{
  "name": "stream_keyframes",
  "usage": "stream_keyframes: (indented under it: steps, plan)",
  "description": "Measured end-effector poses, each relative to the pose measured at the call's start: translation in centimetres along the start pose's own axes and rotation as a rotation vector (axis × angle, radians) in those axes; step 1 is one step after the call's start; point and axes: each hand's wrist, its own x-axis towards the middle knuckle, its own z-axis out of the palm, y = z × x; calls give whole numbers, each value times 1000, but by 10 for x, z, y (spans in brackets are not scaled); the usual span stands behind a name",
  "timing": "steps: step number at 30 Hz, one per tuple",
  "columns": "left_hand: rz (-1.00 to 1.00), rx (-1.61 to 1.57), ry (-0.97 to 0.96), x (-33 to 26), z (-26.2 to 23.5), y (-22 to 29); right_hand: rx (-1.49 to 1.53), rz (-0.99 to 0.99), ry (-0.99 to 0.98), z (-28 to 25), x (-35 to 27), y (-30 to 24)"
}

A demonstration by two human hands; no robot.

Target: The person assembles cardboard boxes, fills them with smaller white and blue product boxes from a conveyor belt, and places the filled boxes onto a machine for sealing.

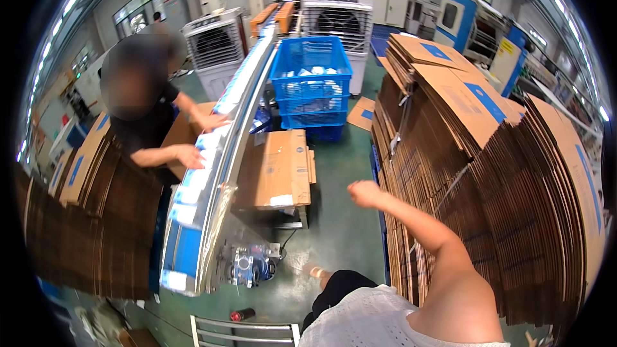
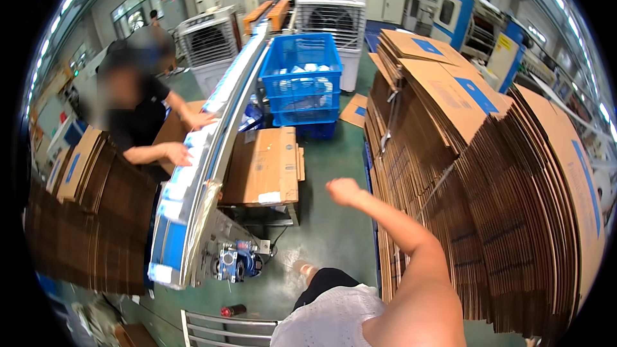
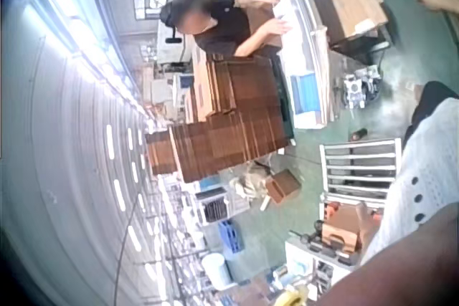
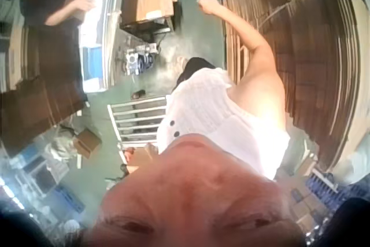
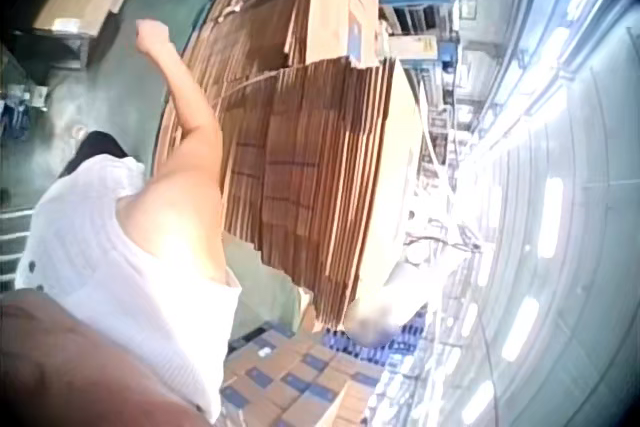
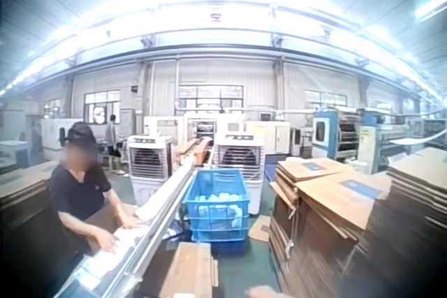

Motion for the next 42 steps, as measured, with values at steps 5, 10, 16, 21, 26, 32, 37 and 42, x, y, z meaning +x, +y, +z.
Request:
stream_keyframes:
  steps: [5, 10, 16, 21, 26, 32, 37, 42]
  plan:
    - [141, -27, -516, 9, 81, 30, -472, 382, 362, -69, -4, 120]
    - [427, -95, -682, 73, 126, 118, -493, 572, 667, -165, 44, 236]
    - [776, -33, -698, 123, 122, 370, -437, 881, 434, -152, 79, 376]
    - [538, -269, -688, 174, 106, 478, -452, 732, 637, -197, 74, 351]
    - [660, -250, -824, 205, 79, 597, -815, 880, 776, -374, 49, 369]
    - [801, -718, -562, 286, 16, 708, -805, 355, 746, -444, 175, 218]
    - [1117, -833, 197, 259, -165, 807, -360, -309, 352, -452, 257, 154]
    - [986, -803, 367, 265, -246, 784, 180, -390, 79, -444, 345, 210]
